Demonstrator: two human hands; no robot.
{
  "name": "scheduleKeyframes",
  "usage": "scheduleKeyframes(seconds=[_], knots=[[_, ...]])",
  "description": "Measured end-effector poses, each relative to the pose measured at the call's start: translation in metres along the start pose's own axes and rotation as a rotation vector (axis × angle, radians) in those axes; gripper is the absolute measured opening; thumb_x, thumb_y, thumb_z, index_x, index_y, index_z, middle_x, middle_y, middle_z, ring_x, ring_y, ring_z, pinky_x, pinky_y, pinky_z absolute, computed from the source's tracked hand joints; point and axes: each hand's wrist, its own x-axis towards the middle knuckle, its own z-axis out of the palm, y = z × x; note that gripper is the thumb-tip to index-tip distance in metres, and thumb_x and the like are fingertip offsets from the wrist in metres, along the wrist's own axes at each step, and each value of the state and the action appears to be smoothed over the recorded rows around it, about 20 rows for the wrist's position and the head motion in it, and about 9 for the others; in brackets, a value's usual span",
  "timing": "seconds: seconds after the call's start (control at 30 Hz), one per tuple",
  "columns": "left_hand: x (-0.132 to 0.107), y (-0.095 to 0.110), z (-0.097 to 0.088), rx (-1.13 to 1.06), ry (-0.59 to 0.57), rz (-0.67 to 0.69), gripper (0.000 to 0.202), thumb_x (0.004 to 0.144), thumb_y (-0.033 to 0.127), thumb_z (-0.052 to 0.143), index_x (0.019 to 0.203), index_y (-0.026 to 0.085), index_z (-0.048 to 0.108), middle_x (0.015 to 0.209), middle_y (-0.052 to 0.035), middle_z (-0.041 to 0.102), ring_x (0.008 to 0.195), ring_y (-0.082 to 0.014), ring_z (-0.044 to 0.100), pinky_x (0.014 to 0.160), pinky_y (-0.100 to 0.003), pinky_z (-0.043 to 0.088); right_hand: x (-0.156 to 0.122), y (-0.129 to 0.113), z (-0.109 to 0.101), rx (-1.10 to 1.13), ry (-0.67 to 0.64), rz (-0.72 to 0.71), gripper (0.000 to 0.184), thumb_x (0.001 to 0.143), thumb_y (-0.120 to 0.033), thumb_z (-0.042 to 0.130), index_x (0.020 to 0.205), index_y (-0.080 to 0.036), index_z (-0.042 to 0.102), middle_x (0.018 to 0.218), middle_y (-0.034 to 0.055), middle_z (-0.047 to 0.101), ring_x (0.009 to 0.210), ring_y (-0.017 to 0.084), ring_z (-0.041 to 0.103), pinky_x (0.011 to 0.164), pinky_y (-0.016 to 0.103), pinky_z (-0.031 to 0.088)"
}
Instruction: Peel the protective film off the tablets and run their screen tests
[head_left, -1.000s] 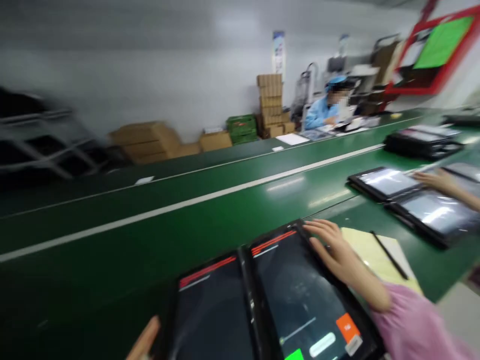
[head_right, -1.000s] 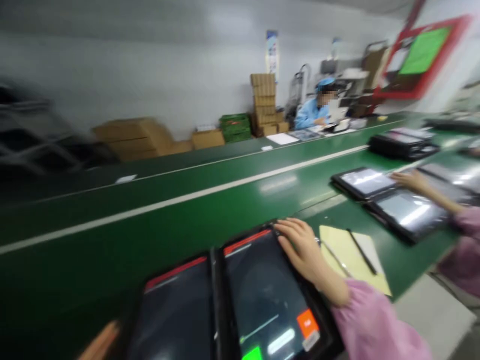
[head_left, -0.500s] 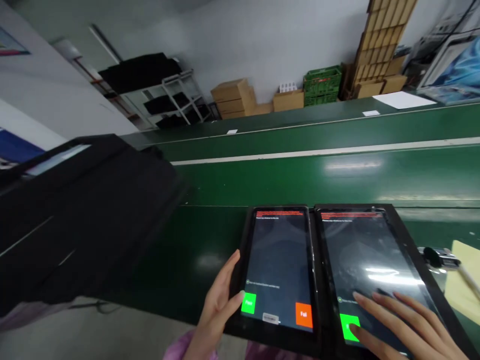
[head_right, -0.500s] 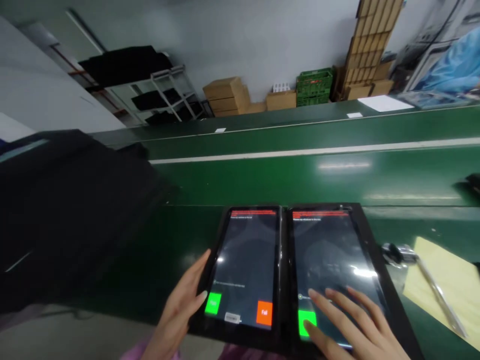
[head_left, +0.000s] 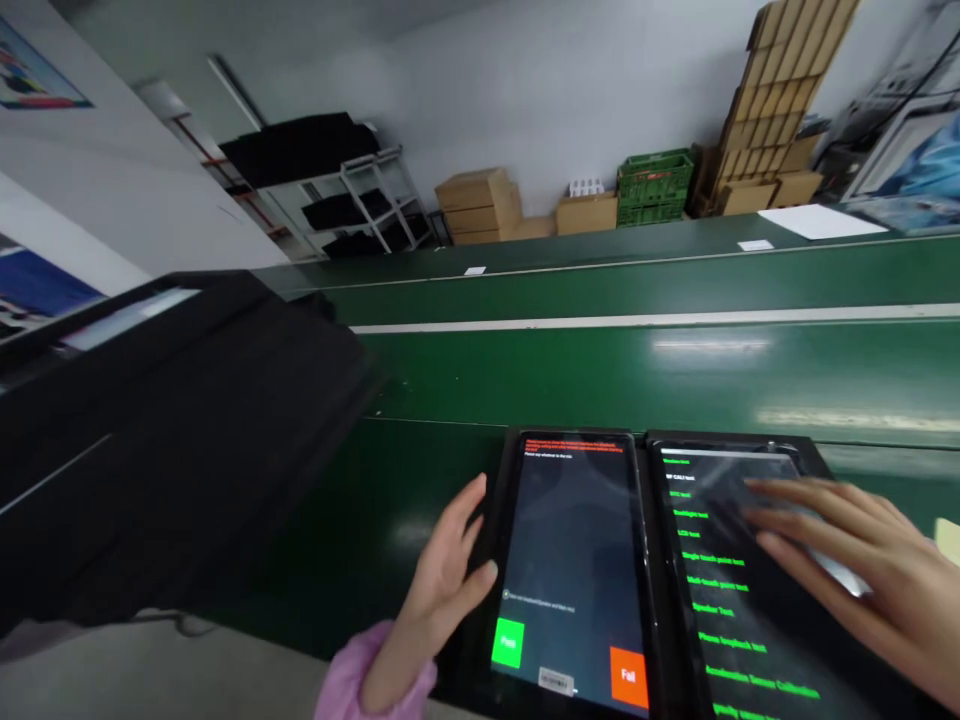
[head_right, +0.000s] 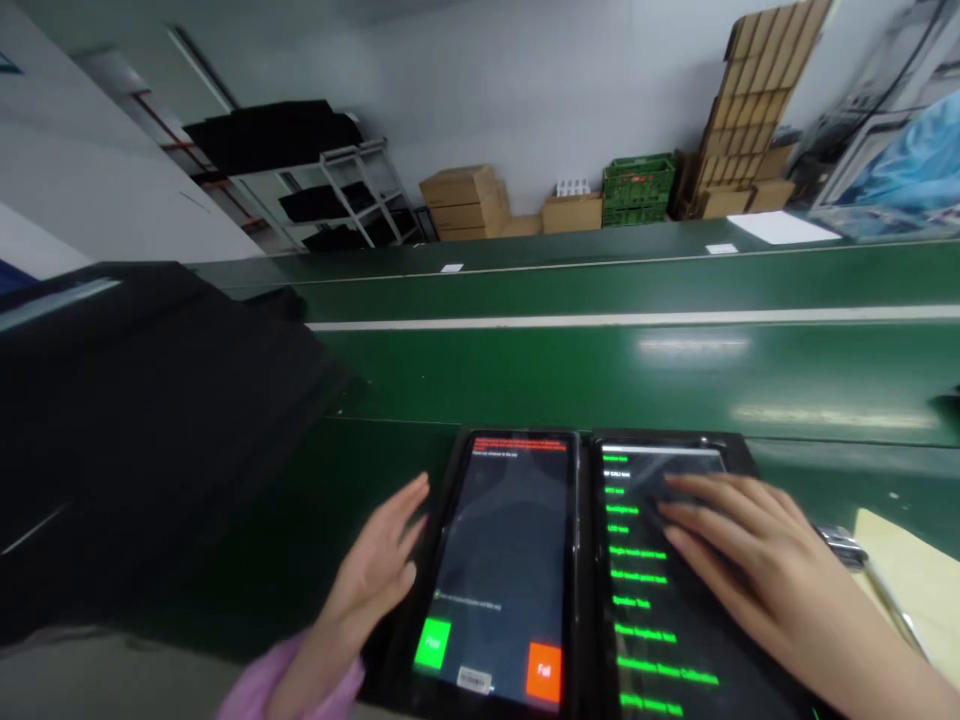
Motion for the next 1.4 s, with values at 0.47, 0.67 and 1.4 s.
scheduleKeyframes(seconds=[0.47,0.67,1.4], knots=[[0.070,0.034,-0.009,0.997,-0.341,0.485,0.037,0.109,0.045,0.044,0.129,0.038,0.074,0.143,-0.0075,0.068,0.136,-0.0332,0.061,0.115,-0.069,0.044,0.040,-0.016,0.008,-0.485,-0.084,-0.340,0.048,0.111,-0.039,0.038,0.100,-0.032,0.084,0.118,0.0064,0.078,0.099,0.026,0.075,0.075,0.041,0.064],[0.092,0.025,0.012,1.116,-0.327,0.534,0.033,0.108,0.039,0.050,0.134,0.035,0.071,0.147,-0.0086,0.065,0.136,-0.0321,0.061,0.116,-0.070,0.041,0.052,-0.004,0.025,-0.585,-0.056,-0.336,0.053,0.112,-0.038,0.033,0.102,-0.028,0.084,0.119,0.0113,0.078,0.098,0.029,0.076,0.069,0.042,0.064],[0.067,0.020,0.012,1.136,0.018,0.711,0.040,0.111,0.038,0.035,0.123,0.030,0.072,0.131,-0.0101,0.074,0.118,-0.0300,0.073,0.102,-0.062,0.058,0.038,0.010,-0.004,-0.223,0.153,0.017,0.050,0.108,-0.057,0.040,0.106,-0.030,0.082,0.117,0.0103,0.078,0.100,0.031,0.077,0.080,0.048,0.067]])
